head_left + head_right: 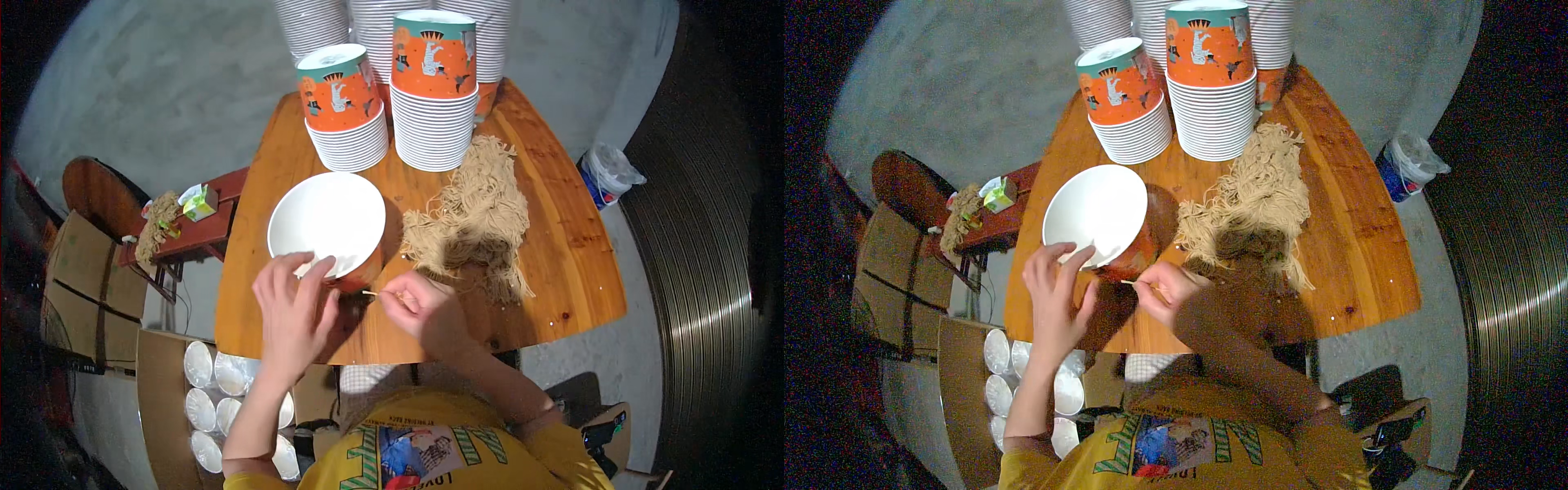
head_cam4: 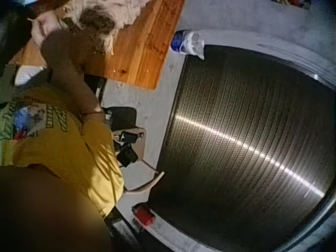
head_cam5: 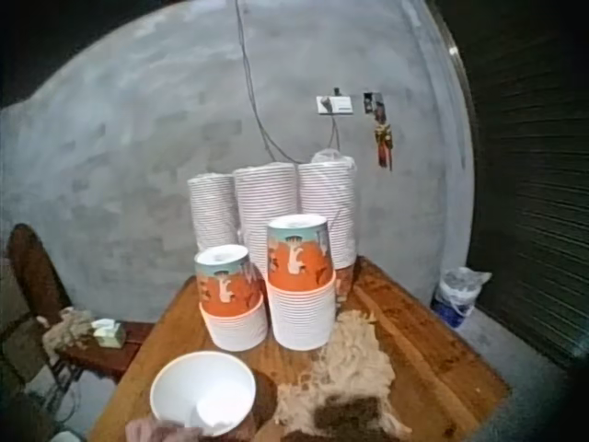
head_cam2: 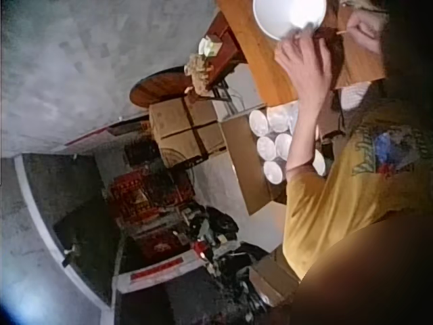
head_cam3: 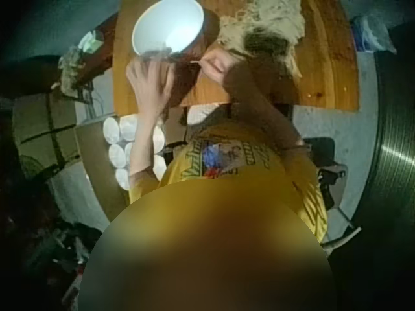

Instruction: Unpacking stacks of paper cups from a box and filling them with a shredded food product.

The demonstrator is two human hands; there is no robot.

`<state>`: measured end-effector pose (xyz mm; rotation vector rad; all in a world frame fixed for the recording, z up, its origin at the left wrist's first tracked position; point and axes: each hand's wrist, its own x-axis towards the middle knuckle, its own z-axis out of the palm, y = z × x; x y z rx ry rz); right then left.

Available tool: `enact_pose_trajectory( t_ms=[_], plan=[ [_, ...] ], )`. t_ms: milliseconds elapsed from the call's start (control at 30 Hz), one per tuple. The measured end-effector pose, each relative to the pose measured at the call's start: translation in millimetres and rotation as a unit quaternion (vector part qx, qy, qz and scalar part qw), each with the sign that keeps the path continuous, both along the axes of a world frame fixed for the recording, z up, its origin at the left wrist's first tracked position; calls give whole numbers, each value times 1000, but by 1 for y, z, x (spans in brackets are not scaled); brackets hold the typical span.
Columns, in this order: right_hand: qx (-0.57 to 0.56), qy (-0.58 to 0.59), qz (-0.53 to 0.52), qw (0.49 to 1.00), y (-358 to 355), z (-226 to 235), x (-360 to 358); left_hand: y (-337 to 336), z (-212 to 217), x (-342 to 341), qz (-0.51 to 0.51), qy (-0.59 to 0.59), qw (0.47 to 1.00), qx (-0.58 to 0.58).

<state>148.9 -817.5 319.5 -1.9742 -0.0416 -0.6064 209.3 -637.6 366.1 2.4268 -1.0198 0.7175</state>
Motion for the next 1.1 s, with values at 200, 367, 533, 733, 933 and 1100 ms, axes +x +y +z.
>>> enact_pose_trajectory(
  t_ms=[200, 367, 533, 733, 933, 1100],
  plan=[
    [-3, -74, -51, 996, 7, -3, 5, -9, 6, 12, -61, 70, 995, 33],
    [-3, -127, -77, 989, 12, -16, 14, -17, 5, 10, -83, 117, 990, 1],
    [-15, -95, -82, 992, 9, -10, 15, -20, 6, 10, -69, 131, 989, -2],
    [-21, -98, -93, 991, 9, -13, 19, -23, 6, 10, -72, 137, 988, 2],
    [-18, -111, -107, 988, 13, -15, 22, -22, 8, 8, -71, 145, 987, -4],
    [-15, -115, -115, 987, 17, -15, 24, -21, 7, 9, -73, 152, 986, -3]
  ],
)
